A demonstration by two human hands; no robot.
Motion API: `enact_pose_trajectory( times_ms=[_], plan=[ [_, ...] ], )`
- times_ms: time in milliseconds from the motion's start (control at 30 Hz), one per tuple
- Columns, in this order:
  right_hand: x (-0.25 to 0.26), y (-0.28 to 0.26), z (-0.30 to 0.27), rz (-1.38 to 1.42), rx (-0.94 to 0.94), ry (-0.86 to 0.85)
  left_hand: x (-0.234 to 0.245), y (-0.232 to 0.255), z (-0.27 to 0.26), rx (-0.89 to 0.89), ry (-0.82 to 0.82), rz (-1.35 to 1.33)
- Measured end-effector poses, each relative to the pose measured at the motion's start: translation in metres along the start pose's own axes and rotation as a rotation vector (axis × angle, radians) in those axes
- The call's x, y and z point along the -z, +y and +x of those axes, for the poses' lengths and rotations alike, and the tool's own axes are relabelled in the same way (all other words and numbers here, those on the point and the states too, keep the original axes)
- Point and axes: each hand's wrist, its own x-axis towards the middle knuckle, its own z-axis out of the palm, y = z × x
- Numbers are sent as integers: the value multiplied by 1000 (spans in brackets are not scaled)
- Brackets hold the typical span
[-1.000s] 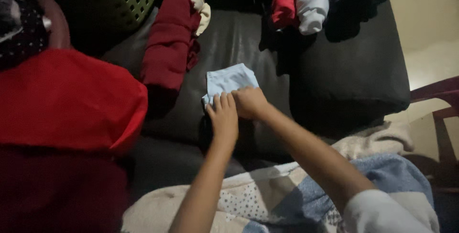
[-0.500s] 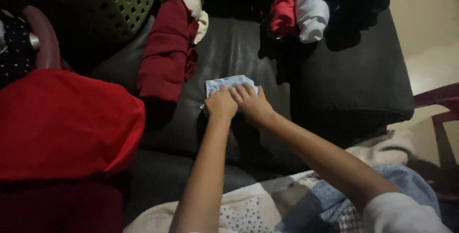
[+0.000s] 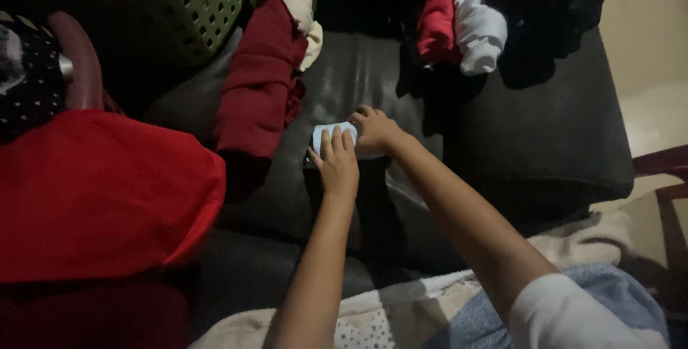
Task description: The person folds a white shirt, a red shirt, a blue tank top, a black patterned top, and a grey shirt, then places them into stacks.
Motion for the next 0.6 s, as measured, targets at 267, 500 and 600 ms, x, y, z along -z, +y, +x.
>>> enact_pose_trajectory(
  times_ms=[267,500,600],
  plan=[
    [-7,36,-28,667,-93,-142,62,-12,15,81,-136,-120],
    [18,-82,-71,1201,-460,-84,136,-62,-82,310,-143,-1077],
    [24,-147,-43,1361,-432,-42,132,-85,-84,484,-89,-1433]
  ],
)
